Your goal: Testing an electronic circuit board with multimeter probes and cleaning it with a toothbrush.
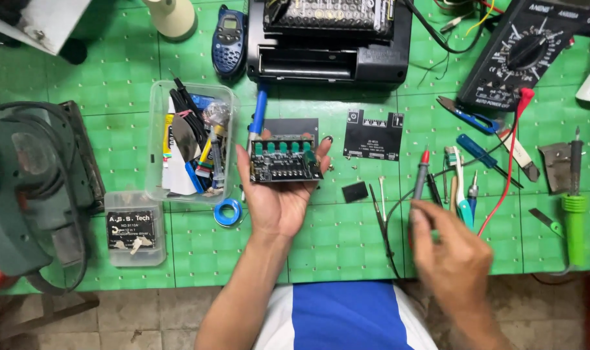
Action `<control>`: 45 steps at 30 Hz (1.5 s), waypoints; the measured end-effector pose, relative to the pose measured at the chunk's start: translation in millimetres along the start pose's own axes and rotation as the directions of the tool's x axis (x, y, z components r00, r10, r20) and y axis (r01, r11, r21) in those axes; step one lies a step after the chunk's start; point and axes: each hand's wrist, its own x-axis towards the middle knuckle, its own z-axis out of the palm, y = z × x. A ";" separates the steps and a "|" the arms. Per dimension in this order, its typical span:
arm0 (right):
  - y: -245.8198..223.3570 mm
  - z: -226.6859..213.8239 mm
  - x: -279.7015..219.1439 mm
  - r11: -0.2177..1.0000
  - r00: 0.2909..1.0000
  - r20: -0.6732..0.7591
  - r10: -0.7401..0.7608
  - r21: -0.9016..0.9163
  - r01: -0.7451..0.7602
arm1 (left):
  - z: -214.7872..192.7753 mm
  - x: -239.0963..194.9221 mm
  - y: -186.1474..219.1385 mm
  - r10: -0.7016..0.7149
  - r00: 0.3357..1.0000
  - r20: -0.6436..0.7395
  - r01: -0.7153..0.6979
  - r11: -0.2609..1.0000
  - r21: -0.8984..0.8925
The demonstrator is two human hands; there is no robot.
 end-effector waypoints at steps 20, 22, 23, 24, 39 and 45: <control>-7.4 35.5 -9.9 0.963 0.996 0.075 -0.055 -0.261 0.073 | 3.2 13.0 0.3 0.017 0.994 0.112 -0.023 0.999 0.047; -5.8 40.1 -9.9 0.950 0.994 0.101 -0.034 -0.305 0.064 | 2.6 12.5 0.8 0.015 0.993 0.120 -0.021 0.999 0.046; -5.5 40.6 -9.5 0.949 0.995 0.094 -0.014 -0.314 0.043 | 2.3 12.4 1.0 0.013 0.993 0.120 -0.019 0.999 0.046; -5.2 41.0 -9.1 0.946 0.996 0.088 0.006 -0.322 0.023 | 2.2 12.3 1.2 0.011 0.993 0.121 -0.017 0.999 0.047; -17.6 50.4 36.4 0.966 0.961 0.218 -0.169 -0.160 0.206 | -4.1 11.6 6.4 0.030 0.982 0.188 -0.033 0.999 0.009; -39.9 56.9 36.1 0.939 0.920 0.216 -0.326 -0.034 0.341 | -6.9 12.5 8.0 0.026 0.975 0.221 -0.029 0.999 0.013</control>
